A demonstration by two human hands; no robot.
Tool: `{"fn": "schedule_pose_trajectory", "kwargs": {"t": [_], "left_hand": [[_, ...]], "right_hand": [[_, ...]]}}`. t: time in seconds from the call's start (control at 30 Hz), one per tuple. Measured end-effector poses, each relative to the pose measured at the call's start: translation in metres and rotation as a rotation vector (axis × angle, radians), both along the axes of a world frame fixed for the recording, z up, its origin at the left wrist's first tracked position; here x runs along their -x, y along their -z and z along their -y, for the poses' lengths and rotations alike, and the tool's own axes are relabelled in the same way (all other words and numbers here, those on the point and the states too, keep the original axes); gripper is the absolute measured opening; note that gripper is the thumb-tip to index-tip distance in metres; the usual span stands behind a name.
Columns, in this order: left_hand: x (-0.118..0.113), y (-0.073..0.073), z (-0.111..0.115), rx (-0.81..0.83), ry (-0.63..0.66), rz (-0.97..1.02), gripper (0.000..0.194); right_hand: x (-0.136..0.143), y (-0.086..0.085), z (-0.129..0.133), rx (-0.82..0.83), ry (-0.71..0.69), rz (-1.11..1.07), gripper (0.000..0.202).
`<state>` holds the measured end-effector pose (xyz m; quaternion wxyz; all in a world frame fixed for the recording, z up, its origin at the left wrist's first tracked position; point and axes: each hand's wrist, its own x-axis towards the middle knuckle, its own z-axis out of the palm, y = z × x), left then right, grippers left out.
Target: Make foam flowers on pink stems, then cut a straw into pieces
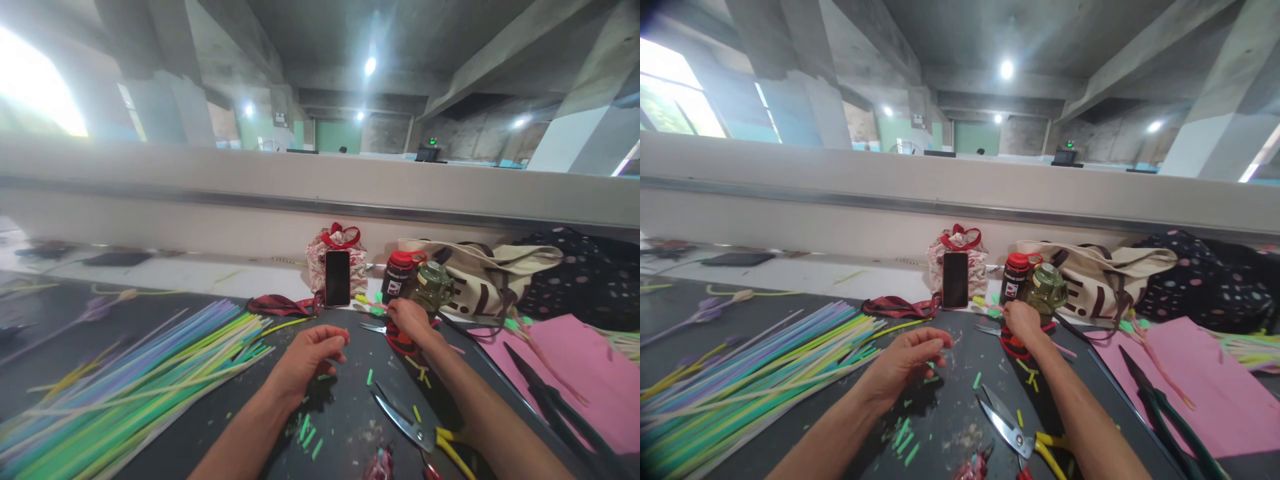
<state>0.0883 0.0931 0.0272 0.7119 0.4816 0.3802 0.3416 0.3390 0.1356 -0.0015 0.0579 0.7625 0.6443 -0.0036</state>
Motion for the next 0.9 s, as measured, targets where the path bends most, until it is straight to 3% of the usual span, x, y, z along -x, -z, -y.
{"fn": "schedule_pose_trajectory", "kwargs": {"t": [0.33,0.9], "left_hand": [[-0.001,0.002,0.001,0.015,0.017,0.016,0.027],[-0.001,0.003,0.0,0.006,0.022,-0.007,0.027]], "right_hand": [[-0.001,-0.004,0.017,0.01,-0.043,0.047,0.026],[-0.005,-0.008,0.019,-0.01,-0.022,0.002,0.026]]}}
